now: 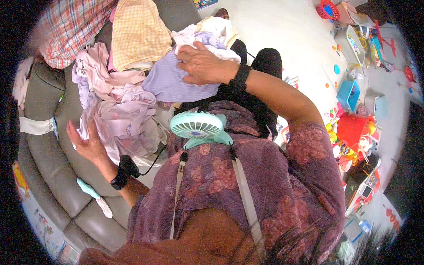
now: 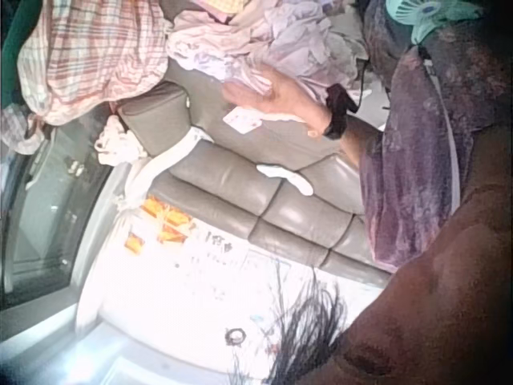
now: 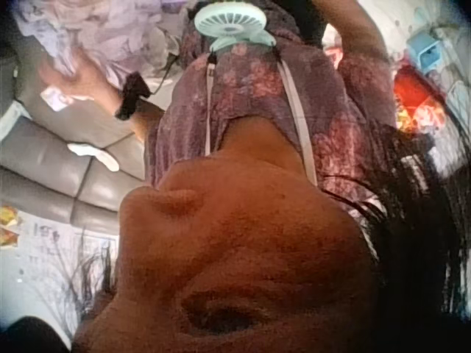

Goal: The person sorts through a pile of clothes on a couch, picking up items one by one and placing them into a stack in their arms.

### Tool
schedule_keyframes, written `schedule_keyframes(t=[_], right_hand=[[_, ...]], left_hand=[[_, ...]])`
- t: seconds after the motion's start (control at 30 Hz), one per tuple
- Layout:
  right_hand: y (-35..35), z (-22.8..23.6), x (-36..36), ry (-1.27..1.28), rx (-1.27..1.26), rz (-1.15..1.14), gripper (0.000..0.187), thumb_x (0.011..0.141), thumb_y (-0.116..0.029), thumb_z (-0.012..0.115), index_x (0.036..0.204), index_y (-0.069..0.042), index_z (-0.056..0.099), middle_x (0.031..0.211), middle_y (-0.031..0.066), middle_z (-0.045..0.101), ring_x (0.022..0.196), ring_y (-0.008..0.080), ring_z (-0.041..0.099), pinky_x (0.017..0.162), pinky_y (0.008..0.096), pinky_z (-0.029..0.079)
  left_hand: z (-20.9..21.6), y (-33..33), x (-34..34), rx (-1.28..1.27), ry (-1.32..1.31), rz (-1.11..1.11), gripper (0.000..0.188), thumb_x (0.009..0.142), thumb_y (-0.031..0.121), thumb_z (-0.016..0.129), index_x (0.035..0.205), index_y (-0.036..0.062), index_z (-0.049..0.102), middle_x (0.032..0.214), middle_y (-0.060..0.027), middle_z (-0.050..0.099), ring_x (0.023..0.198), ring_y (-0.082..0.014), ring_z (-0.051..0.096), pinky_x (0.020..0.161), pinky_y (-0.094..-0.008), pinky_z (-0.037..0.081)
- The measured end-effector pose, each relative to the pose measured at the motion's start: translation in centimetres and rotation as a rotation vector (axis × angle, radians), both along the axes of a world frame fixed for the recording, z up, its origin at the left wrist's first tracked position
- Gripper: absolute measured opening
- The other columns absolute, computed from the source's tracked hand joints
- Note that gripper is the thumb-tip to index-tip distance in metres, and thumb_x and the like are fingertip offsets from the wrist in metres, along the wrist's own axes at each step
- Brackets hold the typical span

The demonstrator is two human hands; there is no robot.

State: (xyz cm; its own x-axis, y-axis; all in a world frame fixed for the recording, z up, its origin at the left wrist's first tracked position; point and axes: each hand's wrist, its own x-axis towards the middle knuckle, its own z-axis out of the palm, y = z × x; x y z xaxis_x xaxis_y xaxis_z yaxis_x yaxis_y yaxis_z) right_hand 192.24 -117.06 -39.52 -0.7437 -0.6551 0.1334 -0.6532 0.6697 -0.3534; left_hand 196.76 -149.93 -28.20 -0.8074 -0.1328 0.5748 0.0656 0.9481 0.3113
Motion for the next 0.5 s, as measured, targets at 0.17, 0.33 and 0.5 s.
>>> schedule_keyframes(t=[0.17,0.33,0.5], right_hand=[[-0.3,0.7,-0.2,-0.048,-0.003,0.036,0.041,0.068,-0.024,0.065,0.102,-0.003,0.059,0.112,0.0108,0.049,0.115,0.0247,0.038,0.092,0.0455,0.030],[0.2,0.6,0.0,0.014,-0.040,0.006,0.040,0.068,-0.023,0.066,0.102,-0.003,0.059,0.113,0.0102,0.049,0.116,0.0251,0.037,0.090,0.0451,0.031],[-0.2,0.3,-0.3,-0.007,-0.058,0.019,0.040,0.067,-0.023,0.067,0.101,-0.002,0.059,0.112,0.0103,0.049,0.115,0.0261,0.038,0.090,0.0450,0.031]], left_hand=[[-6.1,7.6,-5.0,0.314,-0.209,-0.434,0.046,0.075,0.009,0.067,0.117,-0.0017,0.050,0.119,-0.0123,0.053,0.110,-0.0196,0.048,0.095,-0.0301,0.035],[-9.4,13.0,-8.5,0.266,-0.122,-0.491,0.048,0.070,0.018,0.065,0.109,-0.0058,0.051,0.112,-0.0270,0.049,0.108,-0.0399,0.044,0.095,-0.0439,0.034],[-12.2,11.5,-15.7,0.072,-0.032,-0.101,0.059,0.071,0.023,0.063,0.115,-0.0113,0.043,0.119,-0.0321,0.040,0.113,-0.0428,0.035,0.097,-0.0460,0.030]])
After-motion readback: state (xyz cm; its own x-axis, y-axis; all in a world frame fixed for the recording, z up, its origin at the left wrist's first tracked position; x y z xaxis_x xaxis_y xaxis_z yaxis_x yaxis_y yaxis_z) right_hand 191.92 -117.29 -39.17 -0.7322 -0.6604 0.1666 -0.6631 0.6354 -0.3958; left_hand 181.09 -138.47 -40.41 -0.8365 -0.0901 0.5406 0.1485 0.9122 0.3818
